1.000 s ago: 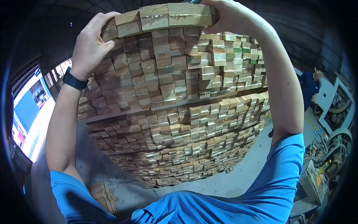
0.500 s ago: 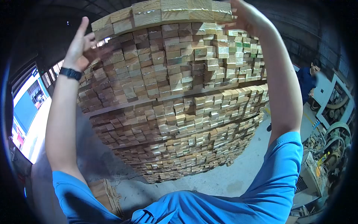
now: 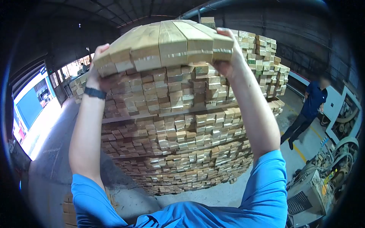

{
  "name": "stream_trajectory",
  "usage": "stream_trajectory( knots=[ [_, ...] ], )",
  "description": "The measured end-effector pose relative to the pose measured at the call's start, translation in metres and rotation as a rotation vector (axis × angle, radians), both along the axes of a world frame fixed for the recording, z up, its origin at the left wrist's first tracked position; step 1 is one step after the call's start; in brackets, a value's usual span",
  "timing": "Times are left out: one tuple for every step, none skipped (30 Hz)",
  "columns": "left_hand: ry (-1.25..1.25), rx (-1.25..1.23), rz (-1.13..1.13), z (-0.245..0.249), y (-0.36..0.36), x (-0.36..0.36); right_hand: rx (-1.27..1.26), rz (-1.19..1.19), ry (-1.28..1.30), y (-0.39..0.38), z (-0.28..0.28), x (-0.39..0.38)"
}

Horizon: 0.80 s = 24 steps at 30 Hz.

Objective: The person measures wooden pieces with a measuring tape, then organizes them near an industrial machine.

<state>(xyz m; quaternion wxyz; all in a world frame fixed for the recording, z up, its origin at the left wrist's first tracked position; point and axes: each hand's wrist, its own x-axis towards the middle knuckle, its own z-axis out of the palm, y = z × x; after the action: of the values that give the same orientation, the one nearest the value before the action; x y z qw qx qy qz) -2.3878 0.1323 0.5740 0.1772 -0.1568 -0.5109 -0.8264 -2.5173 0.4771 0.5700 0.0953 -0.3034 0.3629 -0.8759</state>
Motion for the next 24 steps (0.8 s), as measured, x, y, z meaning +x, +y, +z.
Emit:
stream_trajectory(
  knots=[
    [0.065, -0.069, 0.033, -0.007, 0.014, 0.009, -0.011, -0.052, -0.025, 0.001, -0.006, 0.002],
    [0.06, -0.078, 0.064, -0.014, 0.014, 0.014, -0.02, -0.101, -0.056, 0.001, -0.014, 0.004],
    [0.059, -0.046, 0.073, -0.02, 0.022, 0.022, -0.071, 0.01, -0.005, 0.003, -0.022, 0.0],
    [0.06, -0.016, 0.08, -0.025, 0.031, 0.029, -0.081, 0.039, 0.031, 0.004, -0.029, 0.01],
    [0.08, -0.019, 0.098, -0.032, 0.031, 0.031, -0.087, 0.059, 0.049, 0.006, -0.037, 0.011],
    [0.078, -0.017, 0.084, -0.039, 0.034, 0.036, -0.092, 0.078, 0.063, 0.007, -0.046, 0.011],
    [0.078, -0.015, 0.069, -0.047, 0.036, 0.041, -0.111, 0.022, 0.062, 0.007, -0.056, 0.011],
    [0.079, -0.013, 0.055, -0.054, 0.04, 0.047, -0.1, 0.006, 0.086, 0.008, -0.064, 0.016],
    [0.097, 0.026, 0.1, -0.061, 0.047, 0.054, -0.113, 0.018, 0.129, 0.008, -0.073, 0.016],
    [0.129, 0.038, 0.1, -0.071, 0.045, 0.054, -0.126, 0.033, 0.174, 0.009, -0.083, 0.012],
    [0.124, 0.042, 0.14, -0.079, 0.049, 0.059, -0.121, 0.125, 0.216, 0.012, -0.094, 0.006],
    [0.121, 0.048, 0.184, -0.087, 0.053, 0.066, -0.127, 0.133, 0.258, 0.01, -0.101, 0.008],
    [0.132, 0.045, 0.132, -0.098, 0.048, 0.07, -0.136, 0.15, 0.274, 0.009, -0.106, 0.011],
    [0.147, 0.051, 0.159, -0.105, 0.05, 0.077, -0.144, 0.169, 0.289, 0.009, -0.112, 0.013],
    [0.162, 0.059, 0.19, -0.112, 0.055, 0.084, -0.138, 0.166, 0.284, 0.009, -0.121, 0.009],
    [0.164, 0.081, 0.235, -0.116, 0.06, 0.091, -0.131, 0.166, 0.28, 0.01, -0.13, 0.003],
    [0.167, 0.101, 0.281, -0.121, 0.066, 0.099, -0.146, 0.156, 0.244, 0.009, -0.138, 0.003],
    [0.154, 0.109, 0.265, -0.124, 0.067, 0.105, -0.175, 0.17, 0.211, 0.008, -0.151, -0.007],
    [0.142, 0.121, 0.26, -0.128, 0.068, 0.116, -0.202, 0.168, 0.212, 0.011, -0.175, -0.034],
    [0.132, 0.139, 0.273, -0.134, 0.067, 0.131, -0.258, 0.296, 0.22, 0.008, -0.182, -0.035],
    [0.166, 0.107, 0.345, -0.152, 0.056, 0.142, -0.26, 0.349, 0.208, -0.001, -0.188, -0.031],
    [0.169, 0.09, 0.388, -0.158, 0.064, 0.157, -0.241, 0.378, 0.182, -0.011, -0.192, -0.024],
    [0.136, 0.122, 0.444, -0.149, 0.087, 0.175, -0.211, 0.409, 0.155, -0.021, -0.196, -0.017],
    [0.066, 0.191, 0.539, -0.153, 0.099, 0.192, -0.182, 0.446, 0.128, -0.032, -0.201, -0.009]
  ],
)
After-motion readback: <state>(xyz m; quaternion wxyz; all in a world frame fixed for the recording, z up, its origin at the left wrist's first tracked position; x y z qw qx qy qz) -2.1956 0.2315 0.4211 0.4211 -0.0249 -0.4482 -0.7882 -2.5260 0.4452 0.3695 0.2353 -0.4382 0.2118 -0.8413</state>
